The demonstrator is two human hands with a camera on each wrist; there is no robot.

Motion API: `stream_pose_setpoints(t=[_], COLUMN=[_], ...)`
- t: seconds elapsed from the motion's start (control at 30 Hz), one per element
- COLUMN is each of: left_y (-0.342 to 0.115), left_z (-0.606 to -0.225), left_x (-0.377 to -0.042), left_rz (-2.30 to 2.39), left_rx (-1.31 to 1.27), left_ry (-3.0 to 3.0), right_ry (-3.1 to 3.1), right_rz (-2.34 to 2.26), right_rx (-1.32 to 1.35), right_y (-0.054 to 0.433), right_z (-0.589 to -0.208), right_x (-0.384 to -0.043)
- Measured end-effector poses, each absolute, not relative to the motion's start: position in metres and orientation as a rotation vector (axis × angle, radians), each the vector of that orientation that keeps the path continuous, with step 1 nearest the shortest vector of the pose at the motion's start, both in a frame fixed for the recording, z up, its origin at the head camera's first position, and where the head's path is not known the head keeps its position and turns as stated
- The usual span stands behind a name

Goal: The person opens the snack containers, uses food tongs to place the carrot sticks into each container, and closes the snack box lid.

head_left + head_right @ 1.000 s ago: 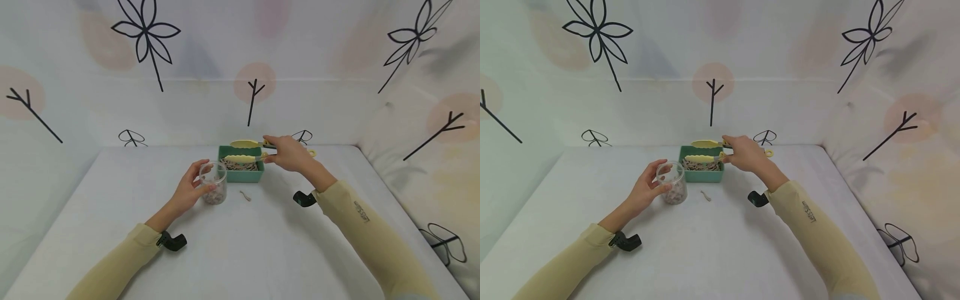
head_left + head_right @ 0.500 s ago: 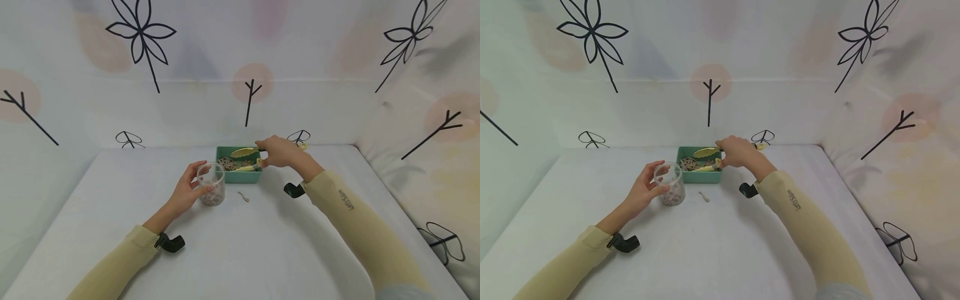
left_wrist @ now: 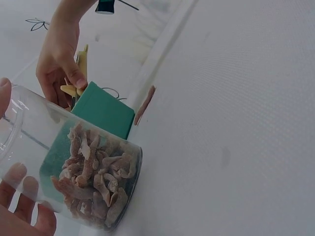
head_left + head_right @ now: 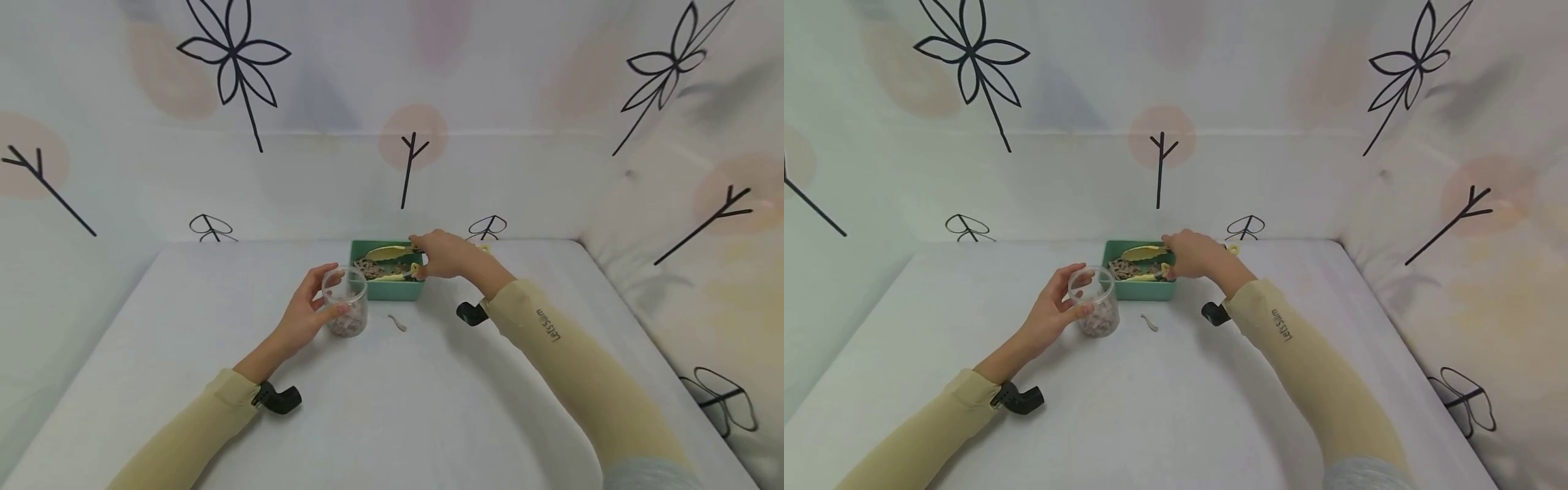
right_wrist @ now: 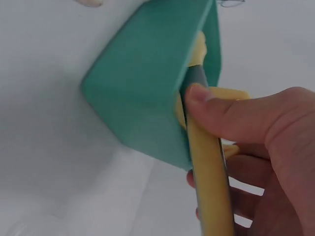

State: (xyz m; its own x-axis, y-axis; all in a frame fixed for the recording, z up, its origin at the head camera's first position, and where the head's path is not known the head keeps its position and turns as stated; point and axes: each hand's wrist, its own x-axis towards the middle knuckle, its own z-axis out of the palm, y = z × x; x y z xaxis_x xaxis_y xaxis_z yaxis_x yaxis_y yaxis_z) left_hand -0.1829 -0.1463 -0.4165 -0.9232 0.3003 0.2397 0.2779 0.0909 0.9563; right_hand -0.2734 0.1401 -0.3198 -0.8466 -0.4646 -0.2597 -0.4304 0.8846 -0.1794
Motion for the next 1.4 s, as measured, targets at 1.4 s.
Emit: stream_pose_setpoints(t=[1.4], left_y=[-0.149], left_z=[-0.422], left_x=[-0.184], left_rz=[1.974], left_rx=[0.666], left_ry=[2.363], right_ry=[2.884], right_rz=[-0.081], right_rx=[-0.707], right_y=[0.149], right_z=[-0.331], right_x=[-0.266])
